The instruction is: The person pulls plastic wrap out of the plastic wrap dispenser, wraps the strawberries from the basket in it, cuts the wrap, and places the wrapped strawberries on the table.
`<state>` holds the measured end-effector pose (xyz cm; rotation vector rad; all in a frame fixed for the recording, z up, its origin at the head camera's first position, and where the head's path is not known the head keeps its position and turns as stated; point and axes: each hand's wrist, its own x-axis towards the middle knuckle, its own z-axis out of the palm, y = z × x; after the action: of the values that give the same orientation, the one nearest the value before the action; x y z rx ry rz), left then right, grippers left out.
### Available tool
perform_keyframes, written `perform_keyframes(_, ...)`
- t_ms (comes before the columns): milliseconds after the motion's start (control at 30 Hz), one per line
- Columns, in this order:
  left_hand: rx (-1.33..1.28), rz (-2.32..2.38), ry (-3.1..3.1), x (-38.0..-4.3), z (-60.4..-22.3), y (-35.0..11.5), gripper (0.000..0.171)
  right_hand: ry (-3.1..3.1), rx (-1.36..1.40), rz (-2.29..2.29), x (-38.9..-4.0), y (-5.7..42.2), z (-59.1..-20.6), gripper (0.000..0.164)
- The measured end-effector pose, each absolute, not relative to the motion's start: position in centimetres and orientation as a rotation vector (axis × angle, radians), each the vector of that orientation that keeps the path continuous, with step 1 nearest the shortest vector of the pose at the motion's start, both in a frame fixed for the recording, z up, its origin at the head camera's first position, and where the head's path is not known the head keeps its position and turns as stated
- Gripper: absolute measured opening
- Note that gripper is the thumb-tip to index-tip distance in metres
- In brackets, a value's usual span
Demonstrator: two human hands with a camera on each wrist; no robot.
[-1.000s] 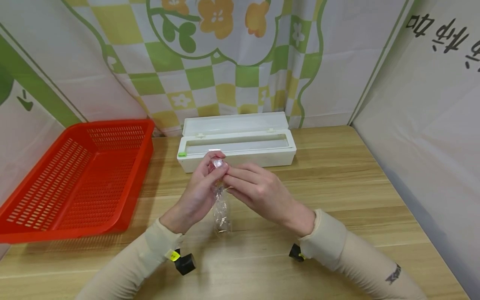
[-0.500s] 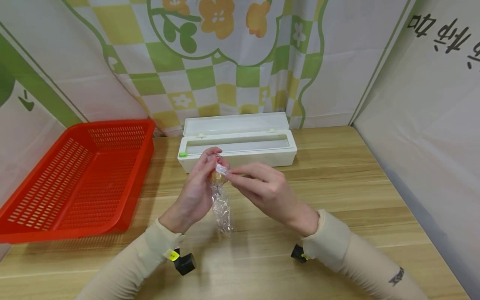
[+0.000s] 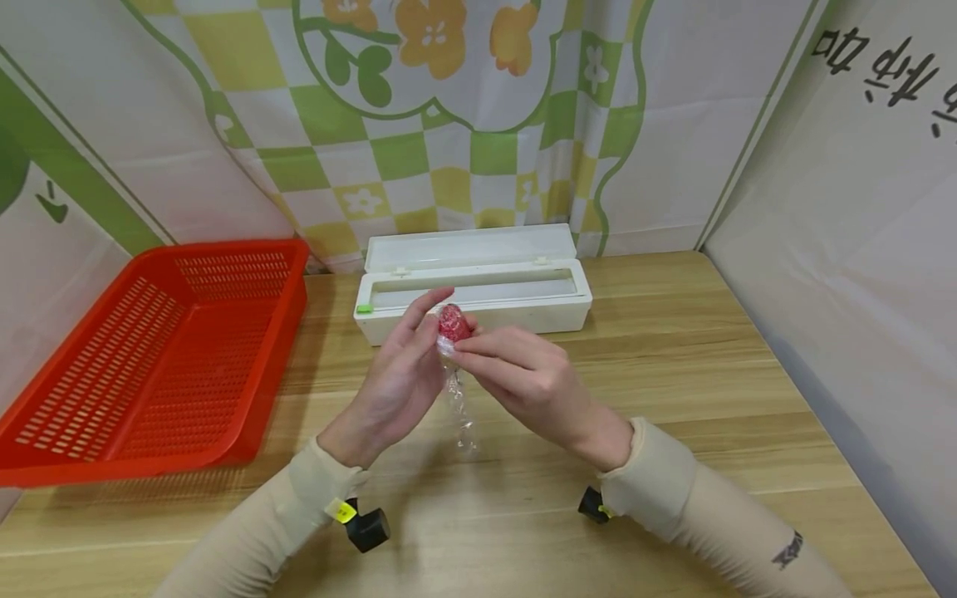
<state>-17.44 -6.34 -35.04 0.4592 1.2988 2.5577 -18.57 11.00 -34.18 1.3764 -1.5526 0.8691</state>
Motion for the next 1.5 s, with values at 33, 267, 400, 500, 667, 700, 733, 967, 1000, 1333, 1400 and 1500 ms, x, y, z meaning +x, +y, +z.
perform_keyframes(33,0.471,2.554,1.293,-17.4,-35.1,-6.3,0.040,-1.545,1.376,0.864,-18.6,11.0,-34.2,0.013)
perform_keyframes(267,0.438,2.469,1.275,-17.3,-35.2,-6.6,0.042,-1.530,1.331,0.791,-18.7,10.7,-34.2,0.012)
perform_keyframes(400,0.449,2.418,1.290,-17.2,-35.0,-6.8,0.042,-1.583,1.324,0.720,-18.8,11.0,-34.2,0.014)
perform_keyframes(500,0.475,2.404,1.289,-17.1,-35.0,-6.9,0.047,-1.599,1.334,0.722,-18.9,11.2,-34.2,0.014)
perform_keyframes(667,0.487,2.387,1.252,-16.9,-35.0,-7.0,0.045,-1.558,1.348,0.813,-19.0,11.6,-33.8,0.010)
perform_keyframes(700,0.486,2.386,1.247,-16.9,-35.0,-7.0,0.041,-1.556,1.353,0.825,-19.0,11.6,-33.8,0.010)
perform_keyframes(733,0.491,2.384,1.243,-16.8,-35.0,-7.0,0.037,-1.552,1.360,0.835,-19.0,11.7,-33.8,0.010)
perform_keyframes(967,0.500,2.374,1.284,-16.7,-34.9,-7.0,0.044,-1.496,1.337,0.833,-19.1,11.5,-33.8,0.009)
perform_keyframes(1000,0.493,2.373,1.297,-16.7,-35.0,-7.0,0.047,-1.489,1.328,0.825,-19.1,11.4,-33.8,0.009)
perform_keyframes(1333,0.507,2.318,1.384,-17.0,-35.4,-7.0,0.050,-1.575,1.353,0.844,-19.0,11.8,-33.6,0.012)
perform_keyframes(1400,0.525,2.309,1.390,-17.0,-35.4,-7.0,0.051,-1.621,1.367,0.901,-19.0,12.0,-33.6,0.011)
perform_keyframes(1500,0.552,2.287,1.435,-17.1,-35.4,-7.1,0.053,-1.688,1.393,0.994,-19.2,12.3,-33.7,0.010)
